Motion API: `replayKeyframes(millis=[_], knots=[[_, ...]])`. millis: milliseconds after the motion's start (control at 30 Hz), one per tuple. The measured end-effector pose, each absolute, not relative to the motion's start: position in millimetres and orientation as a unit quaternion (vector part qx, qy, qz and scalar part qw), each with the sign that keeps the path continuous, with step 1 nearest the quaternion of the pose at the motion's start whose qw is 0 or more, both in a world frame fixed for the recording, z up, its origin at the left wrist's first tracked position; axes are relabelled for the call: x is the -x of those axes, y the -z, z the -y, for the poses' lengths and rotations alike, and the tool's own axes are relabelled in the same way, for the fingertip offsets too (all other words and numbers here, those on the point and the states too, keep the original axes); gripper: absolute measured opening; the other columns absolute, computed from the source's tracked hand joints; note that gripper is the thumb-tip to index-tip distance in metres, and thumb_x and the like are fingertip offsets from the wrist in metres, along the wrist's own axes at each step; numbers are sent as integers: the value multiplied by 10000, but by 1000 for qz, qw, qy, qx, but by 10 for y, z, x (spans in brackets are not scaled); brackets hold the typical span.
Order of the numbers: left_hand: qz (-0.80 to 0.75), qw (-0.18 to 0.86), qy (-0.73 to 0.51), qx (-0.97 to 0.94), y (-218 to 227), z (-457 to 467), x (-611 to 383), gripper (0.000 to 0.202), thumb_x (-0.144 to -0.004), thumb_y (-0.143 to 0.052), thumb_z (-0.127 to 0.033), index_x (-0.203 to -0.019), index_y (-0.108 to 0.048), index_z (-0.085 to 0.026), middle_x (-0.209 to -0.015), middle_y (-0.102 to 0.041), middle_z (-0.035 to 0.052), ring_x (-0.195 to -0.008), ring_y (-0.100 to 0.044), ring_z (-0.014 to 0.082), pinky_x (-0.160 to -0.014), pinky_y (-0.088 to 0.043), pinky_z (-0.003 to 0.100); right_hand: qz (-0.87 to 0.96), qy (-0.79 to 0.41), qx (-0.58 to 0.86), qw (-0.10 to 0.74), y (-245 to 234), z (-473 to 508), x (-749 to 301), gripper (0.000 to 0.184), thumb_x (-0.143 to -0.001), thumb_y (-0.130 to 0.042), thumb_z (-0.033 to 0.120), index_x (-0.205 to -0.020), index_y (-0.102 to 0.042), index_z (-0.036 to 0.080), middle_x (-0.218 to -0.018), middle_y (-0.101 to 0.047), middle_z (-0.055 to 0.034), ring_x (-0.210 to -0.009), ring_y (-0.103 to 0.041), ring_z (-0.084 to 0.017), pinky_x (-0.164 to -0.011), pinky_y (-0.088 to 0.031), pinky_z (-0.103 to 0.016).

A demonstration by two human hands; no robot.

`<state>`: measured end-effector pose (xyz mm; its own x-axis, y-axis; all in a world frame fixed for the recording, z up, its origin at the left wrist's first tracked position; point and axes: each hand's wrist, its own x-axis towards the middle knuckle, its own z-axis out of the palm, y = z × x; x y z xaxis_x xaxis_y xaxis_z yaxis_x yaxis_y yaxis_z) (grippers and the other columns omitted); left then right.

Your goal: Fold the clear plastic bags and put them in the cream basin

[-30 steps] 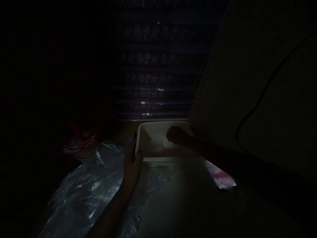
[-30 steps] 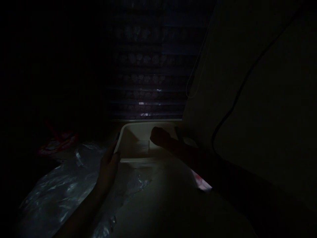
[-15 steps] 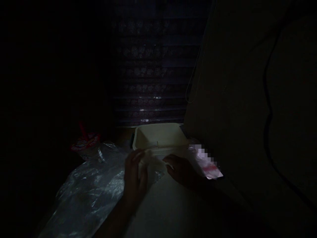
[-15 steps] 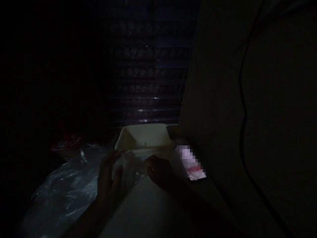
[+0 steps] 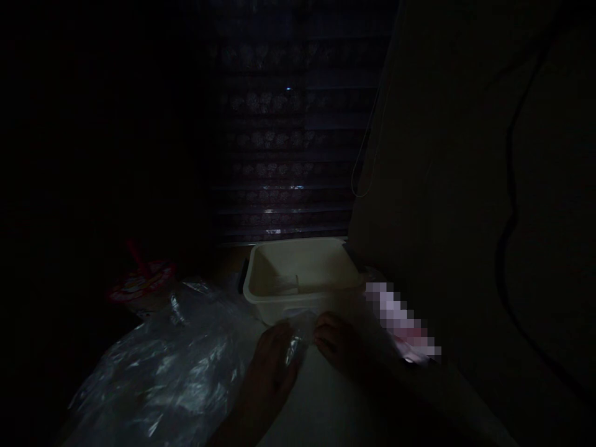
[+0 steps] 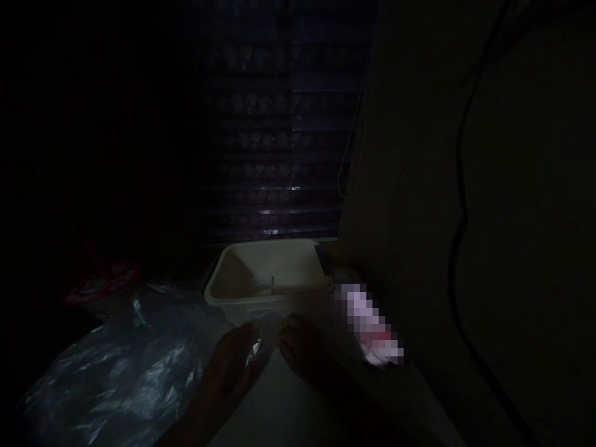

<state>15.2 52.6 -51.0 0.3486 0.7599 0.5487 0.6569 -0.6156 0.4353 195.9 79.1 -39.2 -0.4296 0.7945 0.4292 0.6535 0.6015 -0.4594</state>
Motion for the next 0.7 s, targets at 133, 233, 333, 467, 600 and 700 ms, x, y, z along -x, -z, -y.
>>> replayKeyframes(millis=[133, 233, 333, 467, 600, 700], knots=[[-450, 115, -374, -802, 606, -548, -159, 479, -762, -437, -225, -1202, -248, -222, -1168, -409, 113, -1077, -390, 232, -847, -386, 403, 837, -93, 394, 367, 396, -785, -1940, 91, -732, -469, 180, -664, -529, 194, -715, -547, -18, -723, -491, -124, -644, -409, -257], [-450, 130, -361, -806, 602, -531, -163, 549, -748, -457, -227, -1227, -189, -220, -1186, -388, 121, -1081, -385, 234, -850, -380, 401, 830, -93, 357, 419, 396, -675, -1894, 63, -716, -475, 175, -722, -523, 216, -767, -579, -18, -819, -505, -142, -759, -399, -312], [-444, 131, -353, -813, 545, -515, -170, 526, -715, -486, -244, -1194, -275, -190, -1099, -462, 127, -995, -456, 237, -784, -424, 380, 797, -127, 406, 429, 390, -486, -1856, 151, -740, -450, 233, -868, -528, 250, -899, -585, -38, -888, -515, -163, -789, -404, -317], [-426, 110, -342, -830, 476, -544, -169, 235, -720, -423, -207, -927, -531, -184, -853, -576, 88, -806, -534, 220, -700, -445, 378, 751, -145, 495, 412, 294, -383, -1885, 236, -793, -336, 250, -906, -543, 262, -903, -596, -54, -884, -528, -186, -748, -412, -321], [-429, 122, -400, -801, 441, -550, -139, 239, -754, -393, -170, -936, -546, -189, -969, -559, 87, -912, -498, 211, -779, -407, 378, 730, -193, 537, 376, 115, -508, -1964, 158, -766, -397, 249, -738, -543, 193, -686, -589, -22, -615, -549, -126, -542, -423, -221], [-446, 173, -444, -758, 414, -486, -148, 245, -753, -421, -250, -958, -539, -186, -970, -548, 92, -926, -490, 221, -771, -409, 376, 720, -236, 555, 344, 65, -536, -1978, 123, -733, -438, 238, -680, -527, 172, -615, -559, 5, -546, -511, -93, -486, -378, -180]])
